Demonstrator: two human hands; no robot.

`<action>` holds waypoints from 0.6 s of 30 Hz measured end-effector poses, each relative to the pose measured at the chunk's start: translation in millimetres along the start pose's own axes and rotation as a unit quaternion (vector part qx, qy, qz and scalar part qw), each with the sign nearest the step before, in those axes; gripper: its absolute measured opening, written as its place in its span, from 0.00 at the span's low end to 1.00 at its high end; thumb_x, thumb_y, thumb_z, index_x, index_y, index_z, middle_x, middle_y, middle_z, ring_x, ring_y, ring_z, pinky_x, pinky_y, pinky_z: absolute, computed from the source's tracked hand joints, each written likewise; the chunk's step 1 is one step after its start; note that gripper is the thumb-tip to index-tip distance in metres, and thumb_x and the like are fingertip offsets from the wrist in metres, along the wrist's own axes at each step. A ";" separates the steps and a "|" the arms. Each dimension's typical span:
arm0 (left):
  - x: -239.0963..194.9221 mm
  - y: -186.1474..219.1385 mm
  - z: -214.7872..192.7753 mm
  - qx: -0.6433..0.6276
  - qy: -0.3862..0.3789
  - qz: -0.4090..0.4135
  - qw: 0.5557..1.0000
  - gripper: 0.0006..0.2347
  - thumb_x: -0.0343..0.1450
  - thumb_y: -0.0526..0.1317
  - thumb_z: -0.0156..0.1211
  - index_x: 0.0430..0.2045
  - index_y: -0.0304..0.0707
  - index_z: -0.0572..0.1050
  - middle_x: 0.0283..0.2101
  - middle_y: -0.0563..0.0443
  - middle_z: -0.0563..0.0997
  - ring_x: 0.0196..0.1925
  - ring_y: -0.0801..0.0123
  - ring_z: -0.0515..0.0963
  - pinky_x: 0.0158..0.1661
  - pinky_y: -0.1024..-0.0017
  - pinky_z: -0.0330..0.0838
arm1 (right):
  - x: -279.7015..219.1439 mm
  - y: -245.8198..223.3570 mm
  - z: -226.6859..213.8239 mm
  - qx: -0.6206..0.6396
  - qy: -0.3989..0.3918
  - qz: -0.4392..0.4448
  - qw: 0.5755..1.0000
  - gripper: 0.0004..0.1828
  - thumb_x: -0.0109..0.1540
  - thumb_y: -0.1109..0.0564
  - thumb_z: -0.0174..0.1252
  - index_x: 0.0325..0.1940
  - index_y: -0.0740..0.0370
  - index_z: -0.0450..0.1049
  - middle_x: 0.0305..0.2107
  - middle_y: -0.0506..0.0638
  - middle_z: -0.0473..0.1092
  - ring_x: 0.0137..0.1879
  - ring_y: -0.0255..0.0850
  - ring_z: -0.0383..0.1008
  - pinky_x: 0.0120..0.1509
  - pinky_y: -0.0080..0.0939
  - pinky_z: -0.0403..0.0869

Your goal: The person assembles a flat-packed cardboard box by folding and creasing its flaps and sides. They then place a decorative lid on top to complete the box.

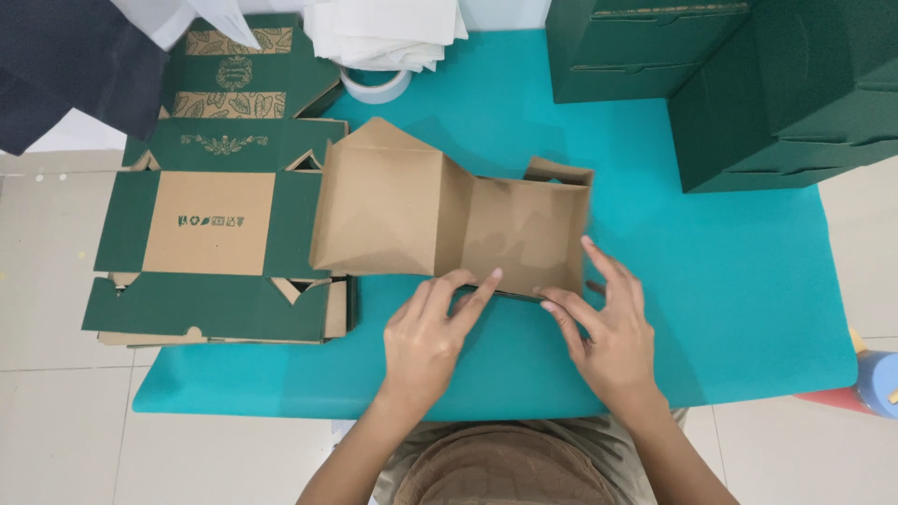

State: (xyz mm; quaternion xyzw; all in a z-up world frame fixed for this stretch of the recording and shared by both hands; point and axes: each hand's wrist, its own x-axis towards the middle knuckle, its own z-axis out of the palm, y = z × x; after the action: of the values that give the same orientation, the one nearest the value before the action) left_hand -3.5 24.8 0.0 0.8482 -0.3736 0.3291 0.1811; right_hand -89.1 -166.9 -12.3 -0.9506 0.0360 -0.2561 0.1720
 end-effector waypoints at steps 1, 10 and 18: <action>-2.6 -2.2 3.3 -0.001 0.001 0.002 1.000 0.10 0.73 0.33 0.56 0.40 0.55 0.81 0.35 0.58 0.77 0.33 0.72 0.78 0.33 0.76 0.77 | -1.1 4.9 4.3 -0.001 0.002 0.001 1.000 0.06 0.63 0.52 0.59 0.40 0.41 0.80 0.61 0.55 0.62 0.65 0.56 0.68 0.59 0.48 0.77; -9.4 -4.9 8.0 0.022 0.019 -0.038 0.999 0.05 0.68 0.41 0.68 0.34 0.47 0.79 0.35 0.59 0.78 0.36 0.71 0.81 0.30 0.78 0.78 | 8.5 4.3 14.1 0.093 0.022 -0.045 0.994 0.08 0.63 0.55 0.60 0.43 0.42 0.80 0.51 0.45 0.69 0.67 0.55 0.66 0.69 0.56 0.68; -10.2 -3.0 12.0 -0.075 0.060 -0.066 0.993 0.03 0.66 0.37 0.70 0.29 0.48 0.81 0.32 0.61 0.81 0.40 0.68 0.83 0.36 0.77 0.80 | 13.1 3.6 10.8 0.165 0.044 -0.056 0.984 0.08 0.62 0.62 0.59 0.38 0.51 0.81 0.44 0.47 0.74 0.65 0.61 0.68 0.67 0.61 0.70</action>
State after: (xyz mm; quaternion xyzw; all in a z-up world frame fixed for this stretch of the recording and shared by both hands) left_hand -1.3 25.4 -15.9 0.8338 -0.3289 0.3375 0.2876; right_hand -72.3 -169.0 -16.1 -0.8976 -0.0520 -0.3093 0.3099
